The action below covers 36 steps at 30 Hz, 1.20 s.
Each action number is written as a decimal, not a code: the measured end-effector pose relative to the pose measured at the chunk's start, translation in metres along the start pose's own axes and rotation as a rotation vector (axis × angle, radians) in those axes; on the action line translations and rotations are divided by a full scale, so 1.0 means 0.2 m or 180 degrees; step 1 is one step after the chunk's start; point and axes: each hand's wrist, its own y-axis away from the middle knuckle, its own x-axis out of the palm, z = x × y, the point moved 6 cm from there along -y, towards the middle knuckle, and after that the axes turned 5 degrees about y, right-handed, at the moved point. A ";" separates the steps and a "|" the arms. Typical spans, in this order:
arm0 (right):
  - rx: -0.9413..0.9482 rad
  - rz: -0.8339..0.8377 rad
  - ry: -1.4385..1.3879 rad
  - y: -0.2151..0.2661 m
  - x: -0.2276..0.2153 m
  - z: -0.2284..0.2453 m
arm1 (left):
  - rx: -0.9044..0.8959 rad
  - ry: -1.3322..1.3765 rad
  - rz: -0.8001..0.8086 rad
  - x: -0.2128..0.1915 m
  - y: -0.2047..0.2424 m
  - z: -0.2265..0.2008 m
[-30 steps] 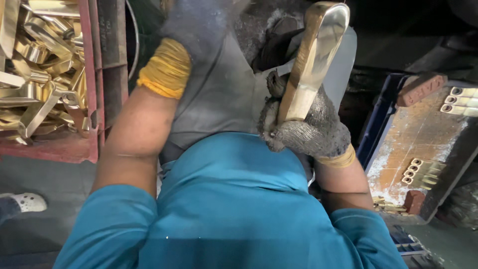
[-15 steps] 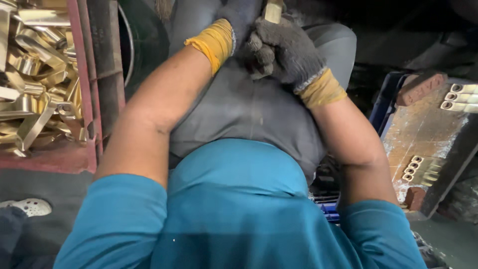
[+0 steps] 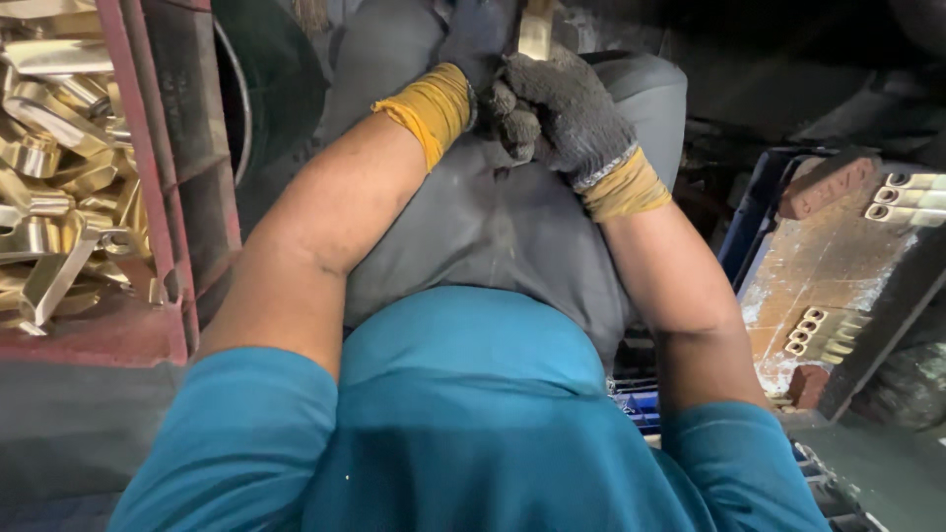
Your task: The person sits on the floor and repeatedly rubs small brass-colored metal parts with a sanding block. They pick up parts from a red bin to their left, sand them in their lap, and place the finished pieces into a blue bin to their right.
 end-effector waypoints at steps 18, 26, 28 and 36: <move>-0.2615 -0.0516 0.4690 0.00 -0.06 0.17 | -0.0414 0.0772 0.0160 0.12 -0.11 0.12; -0.1959 -0.0523 0.4047 -0.08 -0.15 0.15 | -0.0429 0.0736 0.0156 0.15 -0.20 0.11; -0.1995 -0.0505 0.4061 -0.10 -0.13 0.16 | -0.0426 0.0650 0.0118 0.12 -0.20 0.10; -0.2952 0.0054 0.4799 -0.10 0.21 0.36 | -0.0415 -0.0099 -0.0008 -0.15 -0.09 0.06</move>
